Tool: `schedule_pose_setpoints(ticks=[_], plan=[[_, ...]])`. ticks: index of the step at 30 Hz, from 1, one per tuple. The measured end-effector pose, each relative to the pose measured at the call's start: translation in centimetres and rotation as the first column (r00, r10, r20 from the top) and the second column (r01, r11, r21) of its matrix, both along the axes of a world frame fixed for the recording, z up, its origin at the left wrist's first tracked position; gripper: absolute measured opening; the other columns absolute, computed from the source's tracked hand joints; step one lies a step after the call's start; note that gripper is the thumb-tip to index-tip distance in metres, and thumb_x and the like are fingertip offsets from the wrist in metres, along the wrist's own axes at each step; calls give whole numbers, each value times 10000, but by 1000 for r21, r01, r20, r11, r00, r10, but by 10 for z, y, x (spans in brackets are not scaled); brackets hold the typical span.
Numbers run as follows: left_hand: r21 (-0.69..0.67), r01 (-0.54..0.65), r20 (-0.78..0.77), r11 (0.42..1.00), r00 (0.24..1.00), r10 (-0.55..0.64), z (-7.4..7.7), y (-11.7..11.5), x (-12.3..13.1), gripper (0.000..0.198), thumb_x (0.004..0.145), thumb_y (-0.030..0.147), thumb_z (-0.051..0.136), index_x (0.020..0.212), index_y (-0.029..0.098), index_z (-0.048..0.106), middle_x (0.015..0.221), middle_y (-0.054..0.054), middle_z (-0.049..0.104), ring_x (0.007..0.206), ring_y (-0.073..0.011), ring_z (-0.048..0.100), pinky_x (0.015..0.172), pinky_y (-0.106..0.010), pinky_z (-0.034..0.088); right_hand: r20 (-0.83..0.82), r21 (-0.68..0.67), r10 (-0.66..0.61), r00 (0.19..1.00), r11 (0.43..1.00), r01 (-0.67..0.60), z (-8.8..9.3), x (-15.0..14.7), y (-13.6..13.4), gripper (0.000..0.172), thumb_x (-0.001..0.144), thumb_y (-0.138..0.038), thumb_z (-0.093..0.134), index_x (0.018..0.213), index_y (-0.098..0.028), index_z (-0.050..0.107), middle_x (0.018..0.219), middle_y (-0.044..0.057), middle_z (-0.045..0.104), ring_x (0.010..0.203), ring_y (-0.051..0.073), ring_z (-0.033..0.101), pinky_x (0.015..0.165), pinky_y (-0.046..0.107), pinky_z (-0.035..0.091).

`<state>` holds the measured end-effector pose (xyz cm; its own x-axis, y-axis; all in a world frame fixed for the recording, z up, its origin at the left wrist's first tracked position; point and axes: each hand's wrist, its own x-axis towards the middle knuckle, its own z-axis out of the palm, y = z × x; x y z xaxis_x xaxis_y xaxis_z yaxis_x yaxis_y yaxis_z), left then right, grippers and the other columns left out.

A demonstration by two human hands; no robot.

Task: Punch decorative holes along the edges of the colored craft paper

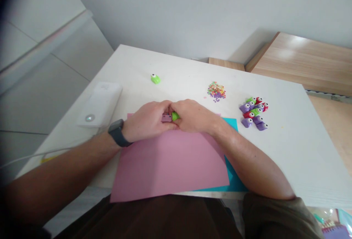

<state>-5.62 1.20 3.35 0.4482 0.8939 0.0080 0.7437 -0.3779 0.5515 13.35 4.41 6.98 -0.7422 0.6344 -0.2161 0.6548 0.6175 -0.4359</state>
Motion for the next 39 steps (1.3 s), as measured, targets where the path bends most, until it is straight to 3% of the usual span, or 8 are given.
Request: schedule_pose_setpoints(ticks=[7,14,21,25,29,39], plan=[[51,22,13,998,1000,-23,1,-1,-3,426,788,477,782,1086,207,640,986,-63,743,917,-278,700,765,-364,493,-63,-32,-11,998,999,9,0,2,0,199,824,-175,619,1005,-193,700,912,39,738,779,167,626,691,253,377],[43,24,24,999,999,-25,2,-2,-6,609,768,597,805,1201,209,623,1085,-73,749,995,-291,701,840,-380,500,-88,-92,-16,996,996,8,2,6,2,230,838,-205,658,1064,-184,698,983,43,740,811,165,618,712,252,382],[-6,22,53,1000,998,-22,-2,0,-13,690,753,614,816,1279,222,605,1145,-76,751,1066,-303,706,882,-377,518,-41,-105,-38,998,994,33,7,13,6,230,877,-311,663,1070,-192,707,908,28,715,785,165,604,688,264,367],[8,15,13,1000,1000,-15,-3,-1,-15,506,878,490,720,1293,221,609,1128,-79,753,1041,-283,710,853,-367,515,-47,-106,-45,998,994,40,10,18,9,268,889,-347,662,1108,-199,709,924,27,715,790,165,608,694,269,377],[44,32,-31,999,999,-31,-3,-1,-16,254,981,373,573,1167,216,644,1015,-62,756,944,-257,712,777,-350,487,-30,-117,-53,998,992,49,14,22,12,319,920,-391,635,1174,-212,709,929,30,724,794,171,617,710,278,394],[30,91,-17,995,996,-90,-8,0,-17,169,986,345,586,1065,222,670,984,-21,757,903,-216,702,767,-323,461,-78,-32,-107,991,994,105,6,36,26,389,917,-354,623,1268,-191,661,1134,79,741,919,210,670,809,312,466]])
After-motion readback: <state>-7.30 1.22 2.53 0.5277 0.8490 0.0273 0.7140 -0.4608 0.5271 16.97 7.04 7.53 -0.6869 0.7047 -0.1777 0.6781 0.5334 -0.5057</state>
